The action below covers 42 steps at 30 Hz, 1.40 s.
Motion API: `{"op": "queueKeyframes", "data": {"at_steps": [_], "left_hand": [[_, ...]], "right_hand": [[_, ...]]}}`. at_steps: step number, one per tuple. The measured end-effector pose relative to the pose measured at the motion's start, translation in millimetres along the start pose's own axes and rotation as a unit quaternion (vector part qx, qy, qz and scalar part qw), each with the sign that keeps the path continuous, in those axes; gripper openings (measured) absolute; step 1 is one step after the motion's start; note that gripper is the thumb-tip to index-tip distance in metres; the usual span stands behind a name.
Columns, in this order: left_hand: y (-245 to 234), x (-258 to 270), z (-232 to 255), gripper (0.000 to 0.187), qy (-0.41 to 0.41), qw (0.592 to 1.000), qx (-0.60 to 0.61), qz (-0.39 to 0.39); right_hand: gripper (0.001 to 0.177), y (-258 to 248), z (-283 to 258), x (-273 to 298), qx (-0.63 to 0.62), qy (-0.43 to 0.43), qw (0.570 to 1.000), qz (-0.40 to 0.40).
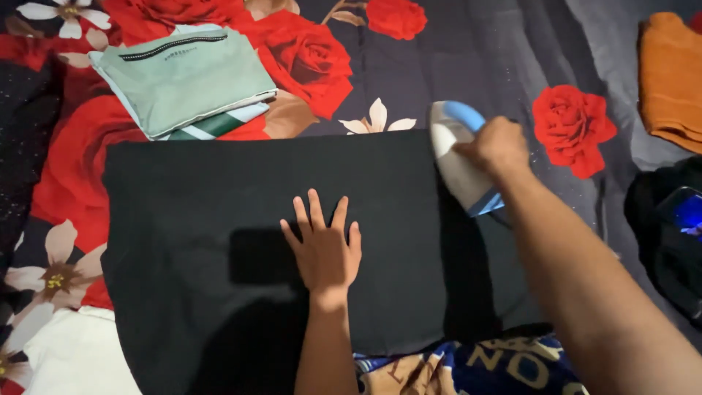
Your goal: Ironing a black piece of clothing on a bed.
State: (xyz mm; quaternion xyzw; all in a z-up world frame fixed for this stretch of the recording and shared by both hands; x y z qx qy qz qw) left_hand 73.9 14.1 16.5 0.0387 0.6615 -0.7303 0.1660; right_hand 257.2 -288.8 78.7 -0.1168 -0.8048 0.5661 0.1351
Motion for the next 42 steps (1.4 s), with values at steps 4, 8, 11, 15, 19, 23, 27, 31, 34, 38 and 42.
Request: {"op": "queueKeyframes", "data": {"at_steps": [4,8,11,15,19,23,27,31,34,38,42], "left_hand": [[1.3,-5.8,-0.5,0.051,-0.009,1.000,0.004,-0.013],[2.7,-5.1,-0.2,0.051,-0.011,1.000,0.004,-0.024],[-3.2,-4.6,1.1,0.050,-0.015,1.000,0.003,-0.016],[-6.0,-3.4,3.3,0.050,-0.019,1.000,-0.010,-0.004],[-8.0,0.7,3.3,0.050,0.001,1.000,0.018,0.020],[-7.6,7.7,4.8,0.054,0.008,0.998,0.034,0.047],[3.6,15.4,3.7,0.064,0.023,0.995,0.085,0.040],[4.6,25.0,2.2,0.067,0.026,0.992,0.121,0.032],[6.9,29.0,3.5,0.065,0.035,0.994,0.099,0.009],[15.5,29.0,9.4,0.064,0.032,0.996,0.028,-0.083],[17.3,30.4,9.6,0.064,0.024,0.994,0.014,-0.104]], "right_hand": [[0.064,-12.0,51.6,-47.7,-0.003,0.001,1.000,0.023],[0.049,-19.8,98.2,-55.5,-0.020,0.032,0.999,-0.015],[0.048,-41.3,114.4,-45.3,-0.061,0.079,0.995,0.025],[0.050,-55.7,131.3,-22.7,-0.043,0.154,0.985,0.059],[0.051,-60.3,115.8,-1.8,-0.019,0.009,0.994,0.108],[0.051,-39.8,74.0,32.4,-0.038,-0.080,0.995,0.041],[0.050,-23.1,19.7,85.7,-0.046,-0.082,0.994,-0.058],[0.050,-7.7,-9.2,122.5,-0.045,-0.064,0.993,-0.088],[0.049,7.3,-7.4,134.0,-0.061,-0.043,0.991,-0.113],[0.051,9.3,0.9,139.9,-0.067,-0.041,0.991,-0.105],[0.054,11.1,10.9,144.9,-0.057,-0.037,0.992,-0.102]]}}
Point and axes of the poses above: each hand's wrist, its own x-axis away from the middle knuckle, its own y-axis out of the palm, z = x × y, the point moved 8 cm from there along -x, towards the middle knuckle, and after that the axes turned 13 degrees about -x, right-handed, at the moved point
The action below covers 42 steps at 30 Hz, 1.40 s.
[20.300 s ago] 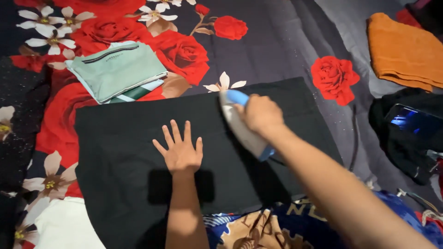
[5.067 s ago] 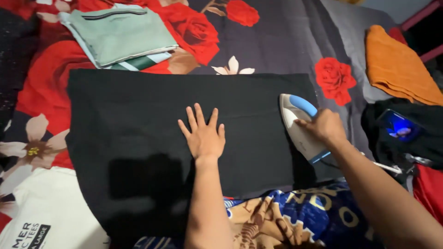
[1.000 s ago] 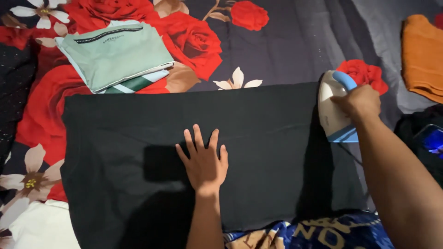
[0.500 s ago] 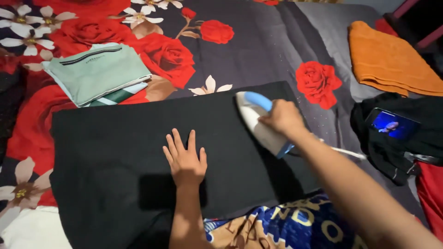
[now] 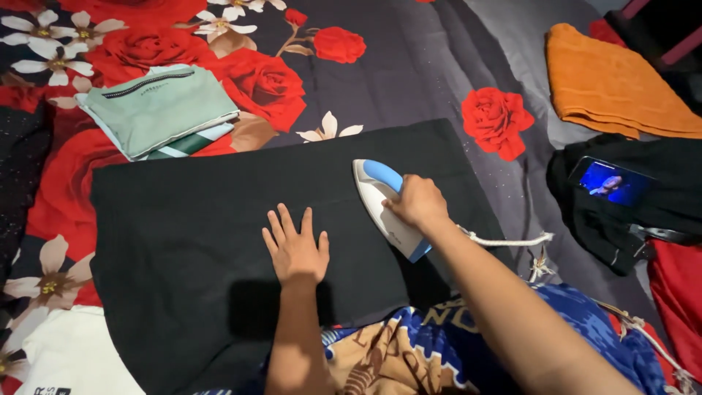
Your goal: Ironing a black piece of clothing on a bed.
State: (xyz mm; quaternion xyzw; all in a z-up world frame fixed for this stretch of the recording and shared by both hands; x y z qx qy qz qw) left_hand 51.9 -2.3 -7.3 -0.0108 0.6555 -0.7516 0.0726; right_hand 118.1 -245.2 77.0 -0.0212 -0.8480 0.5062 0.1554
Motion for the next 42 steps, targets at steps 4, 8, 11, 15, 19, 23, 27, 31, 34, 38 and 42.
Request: {"op": "queueKeyframes", "data": {"at_steps": [4,8,11,15,19,23,27,31,34,38,42], "left_hand": [[-2.7,3.0,0.8,0.064,0.000,1.000,-0.007,-0.015],[-3.0,6.5,1.8,0.066,0.010,0.999,-0.016,-0.044],[-0.1,10.2,3.4,0.067,0.015,0.998,-0.015,-0.053],[-0.5,13.5,5.7,0.069,0.024,0.998,-0.017,-0.064],[-2.0,18.0,7.7,0.072,0.042,0.998,-0.009,-0.055],[-6.1,21.6,11.8,0.075,0.052,0.997,-0.005,-0.060],[-9.1,25.1,14.6,0.077,0.056,0.995,-0.016,-0.075],[-9.1,28.9,14.3,0.075,0.055,0.995,-0.027,-0.084],[-8.7,30.5,14.8,0.074,0.058,0.994,-0.044,-0.084],[-6.6,33.3,15.7,0.073,0.057,0.992,-0.064,-0.093],[-4.8,32.3,16.5,0.072,0.050,0.987,-0.088,-0.129]], "right_hand": [[0.054,-1.0,1.8,6.1,-0.006,-0.002,1.000,0.002],[0.053,-1.3,4.5,8.6,-0.009,-0.001,1.000,-0.005],[0.052,-2.4,7.1,15.1,-0.007,0.006,1.000,-0.016],[0.051,-3.9,8.8,21.5,-0.010,0.013,1.000,-0.027],[0.051,-3.7,14.3,25.5,-0.010,0.013,0.999,-0.028],[0.050,-2.2,17.9,26.1,-0.002,0.000,1.000,-0.031],[0.050,-4.4,17.2,31.1,0.003,-0.002,0.999,-0.034],[0.050,-4.2,18.7,34.5,0.002,0.002,0.999,-0.032],[0.050,-3.9,20.3,35.4,0.007,0.002,0.999,-0.031],[0.050,-5.3,20.9,40.2,0.013,0.009,0.999,-0.037],[0.051,-3.3,24.0,41.8,0.015,0.011,0.999,-0.044]]}}
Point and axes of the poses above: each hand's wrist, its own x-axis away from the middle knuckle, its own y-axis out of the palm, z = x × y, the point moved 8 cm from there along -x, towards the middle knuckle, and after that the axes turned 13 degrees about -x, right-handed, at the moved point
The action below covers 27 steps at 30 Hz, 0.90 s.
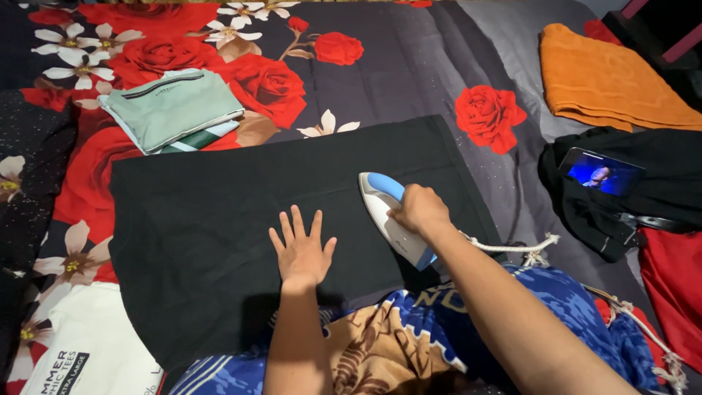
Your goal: Ironing a black piece of clothing on a bed.
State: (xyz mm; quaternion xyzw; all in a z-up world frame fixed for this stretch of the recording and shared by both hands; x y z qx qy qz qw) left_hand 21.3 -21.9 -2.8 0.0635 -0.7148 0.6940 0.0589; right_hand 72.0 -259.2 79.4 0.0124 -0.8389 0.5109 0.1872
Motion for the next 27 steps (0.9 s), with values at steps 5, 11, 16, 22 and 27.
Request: {"op": "queueKeyframes", "data": {"at_steps": [5,11,16,22,27], "left_hand": [[2.8,1.6,-0.4,0.072,0.003,1.000,-0.002,0.020],[5.7,1.9,-1.3,0.072,0.004,1.000,0.004,0.021],[2.0,4.8,-2.2,0.073,0.004,1.000,0.005,0.014],[3.4,5.9,-5.6,0.071,0.005,0.999,0.049,0.007],[9.1,0.0,-11.8,0.062,-0.013,0.990,0.133,0.050]], "right_hand": [[0.052,-1.4,0.3,5.5,0.000,-0.001,1.000,0.008],[0.050,-2.4,0.7,13.2,-0.002,0.002,1.000,0.013],[0.048,-0.7,2.7,15.7,-0.003,-0.006,1.000,0.018],[0.046,-0.9,4.2,17.1,-0.011,-0.003,1.000,0.027],[0.036,0.6,3.3,8.3,-0.102,-0.037,0.991,0.081]]}}
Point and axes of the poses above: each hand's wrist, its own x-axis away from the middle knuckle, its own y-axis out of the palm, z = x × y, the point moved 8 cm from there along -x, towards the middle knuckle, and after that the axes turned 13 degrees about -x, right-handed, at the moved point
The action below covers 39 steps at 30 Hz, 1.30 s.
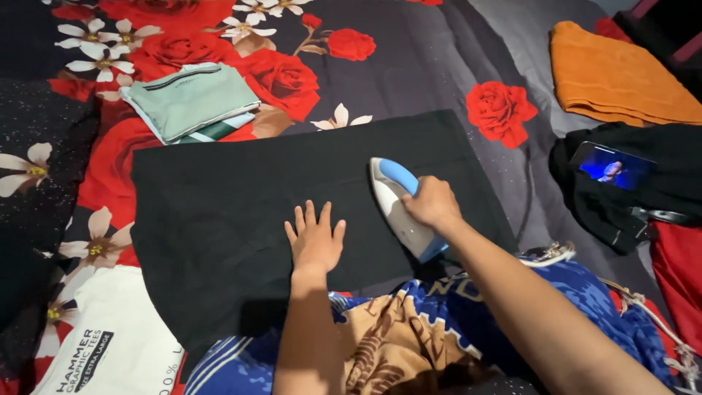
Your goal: Ironing a black piece of clothing on a bed.
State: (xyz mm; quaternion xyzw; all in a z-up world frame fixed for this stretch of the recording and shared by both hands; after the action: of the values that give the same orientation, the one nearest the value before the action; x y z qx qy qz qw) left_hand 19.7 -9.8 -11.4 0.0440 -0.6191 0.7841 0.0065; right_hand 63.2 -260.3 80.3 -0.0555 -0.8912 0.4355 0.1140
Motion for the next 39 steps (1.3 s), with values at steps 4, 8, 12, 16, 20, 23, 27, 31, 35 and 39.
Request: {"op": "queueKeyframes", "data": {"at_steps": [4,8,12,16,20,23,27,31,35,39], "left_hand": [[5.7,-13.9,-16.8,0.052,-0.011,0.996,0.064,0.061],[-4.9,-16.0,-28.1,0.041,-0.013,0.978,0.152,0.145],[-19.6,-13.3,-27.7,0.039,-0.022,0.968,0.185,0.167],[-43.8,-6.7,-17.0,0.037,-0.033,0.974,0.170,0.145],[-77.5,0.3,1.9,0.039,-0.120,0.967,0.206,0.094],[-77.0,-0.8,23.2,0.051,-0.125,0.954,0.253,0.098],[-83.2,17.9,58.6,0.102,-0.110,0.966,0.230,-0.044],[-59.9,10.2,57.9,0.102,-0.117,0.965,0.232,-0.024],[-37.0,-1.6,50.9,0.100,-0.140,0.965,0.223,0.008],[-5.7,-13.8,55.1,0.058,-0.172,0.804,0.570,-0.006]], "right_hand": [[0.034,26.8,-9.7,-13.3,-0.054,-0.064,0.996,0.013],[0.023,72.3,-28.6,-5.1,-0.279,-0.018,0.955,-0.099],[0.023,118.6,-49.7,14.1,-0.443,0.008,0.865,-0.234],[0.025,128.7,-65.8,35.1,-0.471,0.051,0.835,-0.279],[0.026,132.7,-52.3,33.0,-0.523,0.082,0.803,-0.275],[0.033,153.1,-12.9,-1.6,-0.557,0.037,0.801,-0.219],[0.032,116.3,19.9,-33.8,-0.385,-0.142,0.910,-0.055],[0.030,41.6,17.4,-23.5,-0.010,-0.243,0.969,-0.032],[0.069,18.0,74.9,-40.6,0.193,-0.251,0.947,-0.063],[0.087,35.7,138.4,-60.6,0.251,-0.042,0.953,-0.165]]}}
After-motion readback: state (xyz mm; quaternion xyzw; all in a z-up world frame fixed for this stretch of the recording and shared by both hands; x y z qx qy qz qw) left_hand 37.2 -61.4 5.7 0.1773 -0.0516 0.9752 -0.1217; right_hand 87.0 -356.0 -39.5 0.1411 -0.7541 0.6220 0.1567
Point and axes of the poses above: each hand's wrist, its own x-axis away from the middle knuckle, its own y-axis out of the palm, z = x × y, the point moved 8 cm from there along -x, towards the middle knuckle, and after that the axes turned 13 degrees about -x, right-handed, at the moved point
